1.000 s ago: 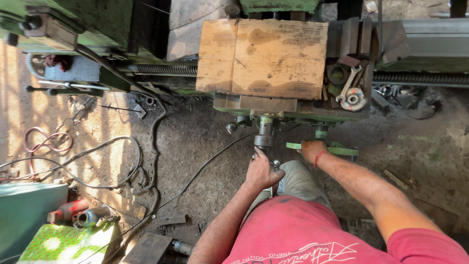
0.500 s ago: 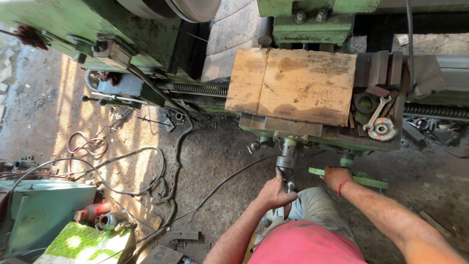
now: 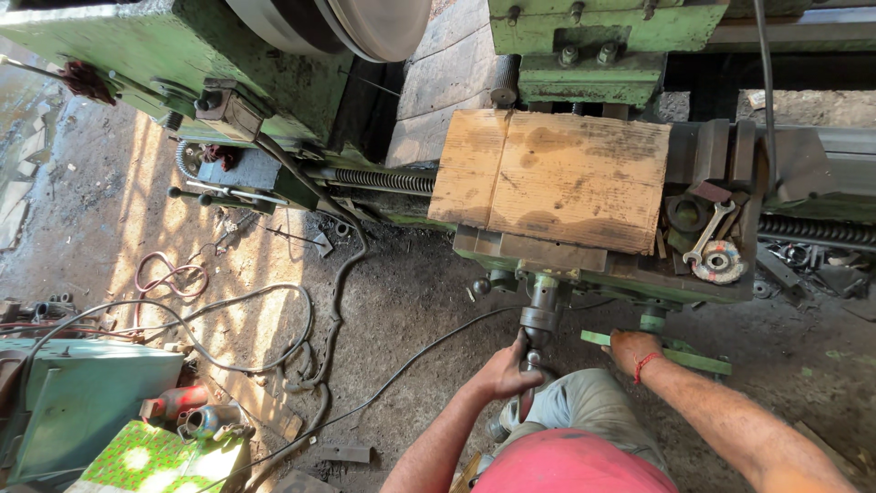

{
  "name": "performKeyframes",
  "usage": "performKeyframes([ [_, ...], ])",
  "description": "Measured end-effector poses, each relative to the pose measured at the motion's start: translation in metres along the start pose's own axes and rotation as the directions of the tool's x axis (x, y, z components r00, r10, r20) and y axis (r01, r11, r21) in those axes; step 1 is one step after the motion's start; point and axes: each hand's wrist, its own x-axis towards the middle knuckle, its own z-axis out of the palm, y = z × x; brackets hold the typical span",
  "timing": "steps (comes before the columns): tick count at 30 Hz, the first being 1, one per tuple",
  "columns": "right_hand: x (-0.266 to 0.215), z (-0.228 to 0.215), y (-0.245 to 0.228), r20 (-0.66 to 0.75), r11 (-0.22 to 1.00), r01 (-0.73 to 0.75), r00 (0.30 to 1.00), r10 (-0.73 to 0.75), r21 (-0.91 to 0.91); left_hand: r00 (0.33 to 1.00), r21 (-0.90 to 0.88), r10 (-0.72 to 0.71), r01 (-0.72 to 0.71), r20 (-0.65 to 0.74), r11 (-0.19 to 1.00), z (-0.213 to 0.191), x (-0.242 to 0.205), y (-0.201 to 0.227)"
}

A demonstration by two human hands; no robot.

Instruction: The person operates a milling machine, using both hands to turn the control knobs and levers to adjust the machine's position. The person is focused on the machine's controls and the workpiece clamped in the vise.

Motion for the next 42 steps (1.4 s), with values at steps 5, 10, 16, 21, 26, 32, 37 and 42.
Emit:
performKeyframes([
  [5,-0.002,0.0,-0.001,0.011,1.0,-0.021,1.0,0.021,-0.008,0.999,-0.083,-0.002,0.007,0.052,0.996,-0.004,0.001,-0.008],
  [10,-0.002,-0.002,-0.002,-0.011,1.0,-0.016,1.0,0.015,-0.016,0.995,-0.233,0.028,-0.006,0.094,0.972,-0.011,0.002,-0.01],
  [16,-0.003,-0.006,-0.003,0.001,1.0,-0.009,1.0,0.009,-0.026,0.987,-0.317,-0.095,0.131,0.128,0.939,-0.011,0.004,-0.019],
  [21,-0.003,-0.007,-0.005,-0.006,0.999,-0.013,1.0,0.013,-0.03,0.983,-0.54,-0.044,0.135,0.179,0.831,-0.008,0.013,-0.043],
  [26,-0.002,-0.006,-0.004,-0.012,0.999,-0.02,1.0,0.02,-0.028,0.975,-0.692,0.093,0.076,0.204,0.718,-0.005,0.02,-0.062],
  [32,-0.003,-0.008,-0.006,-0.021,0.999,-0.022,1.0,0.021,-0.045,0.982,-0.028,-0.129,0.134,0.138,0.991,-0.031,0.023,-0.024],
  [37,-0.005,0.007,-0.003,-0.057,0.999,-0.021,0.998,0.019,-0.031,1.0,0.873,-0.008,-0.021,0.029,0.487,0.013,0.019,0.035],
  [42,0.002,0.006,-0.001,-0.074,0.998,-0.038,0.997,0.034,-0.043,0.968,0.988,0.227,0.075,-0.104,0.134,0.041,0.012,0.057],
])
